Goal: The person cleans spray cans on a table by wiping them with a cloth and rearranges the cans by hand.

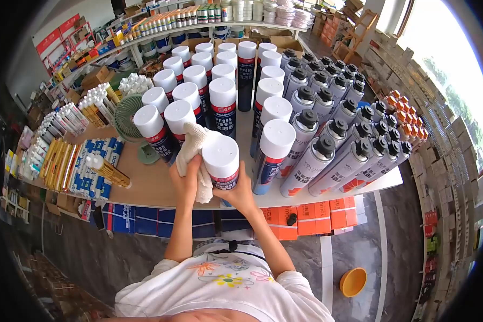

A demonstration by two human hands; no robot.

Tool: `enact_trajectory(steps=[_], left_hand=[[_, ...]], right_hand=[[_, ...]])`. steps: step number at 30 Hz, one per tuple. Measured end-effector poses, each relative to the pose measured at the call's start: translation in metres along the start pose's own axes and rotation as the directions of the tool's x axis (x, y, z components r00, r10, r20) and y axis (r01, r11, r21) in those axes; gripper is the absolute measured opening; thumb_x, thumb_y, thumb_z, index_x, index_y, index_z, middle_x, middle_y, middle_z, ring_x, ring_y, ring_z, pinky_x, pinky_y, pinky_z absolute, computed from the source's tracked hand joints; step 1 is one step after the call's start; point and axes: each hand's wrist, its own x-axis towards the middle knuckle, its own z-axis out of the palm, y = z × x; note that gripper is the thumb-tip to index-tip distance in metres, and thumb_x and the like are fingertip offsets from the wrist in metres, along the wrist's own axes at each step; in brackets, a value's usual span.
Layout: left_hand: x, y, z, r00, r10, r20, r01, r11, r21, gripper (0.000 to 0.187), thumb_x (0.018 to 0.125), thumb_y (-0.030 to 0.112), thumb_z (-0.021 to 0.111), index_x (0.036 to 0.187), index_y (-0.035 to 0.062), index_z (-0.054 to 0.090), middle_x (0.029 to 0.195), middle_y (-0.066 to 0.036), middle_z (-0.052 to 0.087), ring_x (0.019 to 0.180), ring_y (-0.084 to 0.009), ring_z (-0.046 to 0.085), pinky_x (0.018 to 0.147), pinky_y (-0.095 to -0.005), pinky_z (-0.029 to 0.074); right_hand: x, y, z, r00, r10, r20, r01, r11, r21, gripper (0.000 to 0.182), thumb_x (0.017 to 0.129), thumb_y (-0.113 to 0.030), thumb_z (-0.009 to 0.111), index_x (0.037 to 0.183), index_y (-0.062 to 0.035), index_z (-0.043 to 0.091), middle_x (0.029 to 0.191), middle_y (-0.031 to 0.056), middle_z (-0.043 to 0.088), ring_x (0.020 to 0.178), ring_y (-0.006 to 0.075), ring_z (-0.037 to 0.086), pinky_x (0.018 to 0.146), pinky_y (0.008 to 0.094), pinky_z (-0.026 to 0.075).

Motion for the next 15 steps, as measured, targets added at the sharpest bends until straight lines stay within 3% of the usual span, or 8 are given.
enact_trajectory(steps=[1, 6, 8, 11, 15], left_hand=[[0.003, 0.003, 0.002, 0.997, -0.072, 0.007, 0.073, 0.997, -0.031, 0.027, 0.091, 0.015, 0.066, 0.107, -0.0066, 0.066, 0.095, -0.009, 0.07, 0.086, -0.0108, 0.063, 0.073, -0.027, 0.05], [0.002, -0.017, -0.012, 0.989, -0.129, 0.078, 0.124, 0.99, 0.068, 0.027, 0.091, 0.015, 0.065, 0.106, -0.0074, 0.067, 0.094, -0.01, 0.071, 0.084, -0.0118, 0.064, 0.072, -0.0284, 0.051], [-0.005, -0.019, -0.022, 0.994, 0.002, 0.107, -0.019, 0.987, 0.158, 0.029, 0.09, 0.014, 0.065, 0.108, -0.0078, 0.066, 0.094, -0.011, 0.071, 0.083, -0.0122, 0.064, 0.072, -0.0293, 0.051], [-0.012, 0.005, -0.02, 0.983, 0.159, 0.089, -0.171, 0.974, 0.151, 0.03, 0.089, 0.013, 0.065, 0.109, -0.0077, 0.065, 0.094, -0.011, 0.071, 0.083, -0.012, 0.064, 0.072, -0.0293, 0.051], [0.007, 0.031, 0.003, 0.997, 0.017, 0.075, -0.018, 1.0, 0.011, 0.026, 0.089, 0.014, 0.063, 0.106, -0.007, 0.065, 0.091, -0.009, 0.07, 0.081, -0.0114, 0.063, 0.071, -0.0286, 0.05]], right_hand=[[0.001, -0.001, 0.001, 1.0, 0.016, -0.011, -0.016, 1.0, 0.009, 0.085, 0.059, -0.02, 0.09, 0.126, -0.0009, 0.041, 0.113, 0.0213, 0.065, 0.107, 0.0329, 0.066, 0.087, 0.0402, 0.052], [0.0, 0.002, 0.002, 0.999, -0.029, -0.022, 0.028, 1.0, -0.009, 0.082, 0.059, -0.021, 0.089, 0.123, -0.0008, 0.041, 0.112, 0.0213, 0.065, 0.105, 0.0342, 0.066, 0.086, 0.0407, 0.053], [0.0, 0.001, 0.003, 1.0, -0.002, -0.029, 0.001, 1.0, -0.016, 0.083, 0.059, -0.021, 0.088, 0.123, -0.0004, 0.041, 0.112, 0.0218, 0.065, 0.105, 0.0345, 0.066, 0.086, 0.0406, 0.053], [0.001, 0.001, 0.007, 0.999, 0.0, -0.048, 0.0, 1.0, -0.012, 0.084, 0.058, -0.021, 0.088, 0.124, -0.0002, 0.04, 0.112, 0.0223, 0.065, 0.104, 0.0349, 0.066, 0.085, 0.0408, 0.053], [-0.002, 0.003, 0.003, 0.998, 0.011, -0.055, -0.012, 0.999, -0.032, 0.085, 0.059, -0.021, 0.088, 0.124, 0.001, 0.039, 0.111, 0.023, 0.065, 0.103, 0.0351, 0.067, 0.084, 0.0408, 0.054]])
